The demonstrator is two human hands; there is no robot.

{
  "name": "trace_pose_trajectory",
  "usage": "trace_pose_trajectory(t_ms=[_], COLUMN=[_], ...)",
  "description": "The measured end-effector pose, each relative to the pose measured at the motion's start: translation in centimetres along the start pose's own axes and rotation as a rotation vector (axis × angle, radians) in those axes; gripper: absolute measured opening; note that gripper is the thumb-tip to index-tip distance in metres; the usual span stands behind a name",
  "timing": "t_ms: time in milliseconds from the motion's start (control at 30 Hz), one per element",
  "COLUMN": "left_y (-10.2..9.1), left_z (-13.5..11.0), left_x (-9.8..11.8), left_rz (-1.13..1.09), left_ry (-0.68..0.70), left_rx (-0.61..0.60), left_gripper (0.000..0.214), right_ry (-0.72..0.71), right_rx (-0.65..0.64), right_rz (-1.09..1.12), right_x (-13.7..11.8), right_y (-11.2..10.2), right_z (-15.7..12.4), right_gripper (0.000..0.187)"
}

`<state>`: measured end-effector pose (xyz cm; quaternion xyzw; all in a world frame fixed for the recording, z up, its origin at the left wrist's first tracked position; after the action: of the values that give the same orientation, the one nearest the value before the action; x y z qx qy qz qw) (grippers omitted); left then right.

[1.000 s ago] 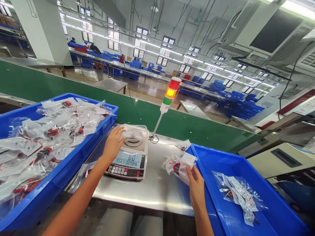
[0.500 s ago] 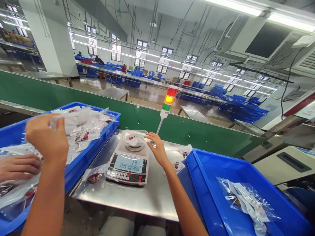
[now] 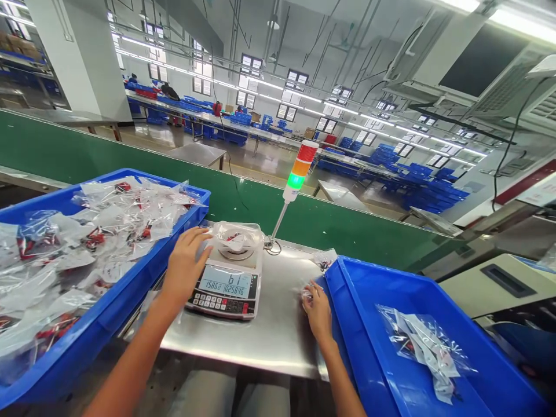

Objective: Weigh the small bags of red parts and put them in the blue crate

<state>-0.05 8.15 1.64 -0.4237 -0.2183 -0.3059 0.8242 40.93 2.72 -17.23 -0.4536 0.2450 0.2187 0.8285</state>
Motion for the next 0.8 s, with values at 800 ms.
trace_pose_trajectory(t_ms=[800], left_y=[-2.7], left_z=[8.4], left_x=[-0.4], left_rz=[-0.097], left_ry=[-0.359], left_rx=[0.284], left_gripper=[0.020], right_ry=[-0.144], right_rx=[-0.142], right_rz=[0.889], right_x=[-20.9], right_y=[3.3], right_z=[12.4], right_gripper=[0.055])
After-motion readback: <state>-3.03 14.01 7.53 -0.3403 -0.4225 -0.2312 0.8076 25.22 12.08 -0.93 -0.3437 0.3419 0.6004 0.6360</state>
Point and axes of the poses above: each hand's wrist, its own z-axis towards the middle knuckle, its own y-axis out of the palm, x = y × z, the point moved 9 cm from there along z, towards the middle knuckle, and after that the axes turned 14 degrees about -y, right-handed, at the moved point
